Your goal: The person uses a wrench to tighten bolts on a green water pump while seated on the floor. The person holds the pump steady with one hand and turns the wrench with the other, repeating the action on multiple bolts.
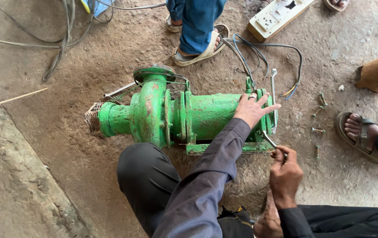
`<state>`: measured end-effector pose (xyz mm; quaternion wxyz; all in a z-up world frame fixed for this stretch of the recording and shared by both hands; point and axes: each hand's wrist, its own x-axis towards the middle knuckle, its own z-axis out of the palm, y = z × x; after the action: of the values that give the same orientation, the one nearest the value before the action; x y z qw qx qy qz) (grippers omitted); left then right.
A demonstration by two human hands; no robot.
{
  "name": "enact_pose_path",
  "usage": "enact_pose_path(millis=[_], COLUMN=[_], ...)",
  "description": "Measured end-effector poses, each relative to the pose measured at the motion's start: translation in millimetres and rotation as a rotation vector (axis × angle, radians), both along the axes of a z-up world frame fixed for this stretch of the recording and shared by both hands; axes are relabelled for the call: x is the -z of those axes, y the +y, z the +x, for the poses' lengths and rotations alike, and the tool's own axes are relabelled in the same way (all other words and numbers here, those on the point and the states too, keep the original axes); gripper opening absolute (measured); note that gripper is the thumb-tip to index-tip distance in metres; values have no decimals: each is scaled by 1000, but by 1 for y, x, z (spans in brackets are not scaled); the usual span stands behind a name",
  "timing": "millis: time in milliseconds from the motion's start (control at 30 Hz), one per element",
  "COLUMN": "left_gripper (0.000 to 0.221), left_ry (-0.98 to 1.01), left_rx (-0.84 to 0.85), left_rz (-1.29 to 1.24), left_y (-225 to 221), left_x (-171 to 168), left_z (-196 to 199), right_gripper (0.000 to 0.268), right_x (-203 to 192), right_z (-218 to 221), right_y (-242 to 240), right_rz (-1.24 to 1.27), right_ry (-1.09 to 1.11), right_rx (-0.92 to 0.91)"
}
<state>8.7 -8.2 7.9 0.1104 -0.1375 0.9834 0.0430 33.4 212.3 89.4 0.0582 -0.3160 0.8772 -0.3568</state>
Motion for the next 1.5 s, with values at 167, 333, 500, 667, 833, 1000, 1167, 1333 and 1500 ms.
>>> enact_pose_path(millis=[167, 333, 500, 667, 833, 1000, 1167, 1333, 1500], left_gripper=[82, 79, 75, 67, 32, 24, 61, 80, 80], left_ry=[50, 47, 109, 80, -81, -91, 74, 142, 81], left_rx=[-13, -8, -15, -18, 52, 18, 0, -21, -4], left_rz=[-27, -28, -32, -17, -164, -128, -98, -95, -44], left_y=[-1, -1, 0, -1, -2, 2, -1, 1, -1], left_x=[-4, 4, 13, 11, -3, -17, -13, -2, 4], left_z=[-1, -1, -2, -6, -2, 3, 7, 4, 1], right_gripper=[20, 19, 26, 24, 29, 30, 19, 19, 16], right_x=[21, 24, -2, -3, 31, 16, -50, -83, -27], right_z=[7, 11, -18, -85, -132, -134, -106, -82, -20], right_y=[7, -4, -33, -86, -147, -146, -113, -59, -8], right_rz=[25, 253, 279, 384, 468, 502, 304, 216, 7], right_ry=[62, 146, 123, 26, -11, -47, 15, -78, -204], right_rx=[-35, -24, -175, -278, -388, -457, -319, -147, -11])
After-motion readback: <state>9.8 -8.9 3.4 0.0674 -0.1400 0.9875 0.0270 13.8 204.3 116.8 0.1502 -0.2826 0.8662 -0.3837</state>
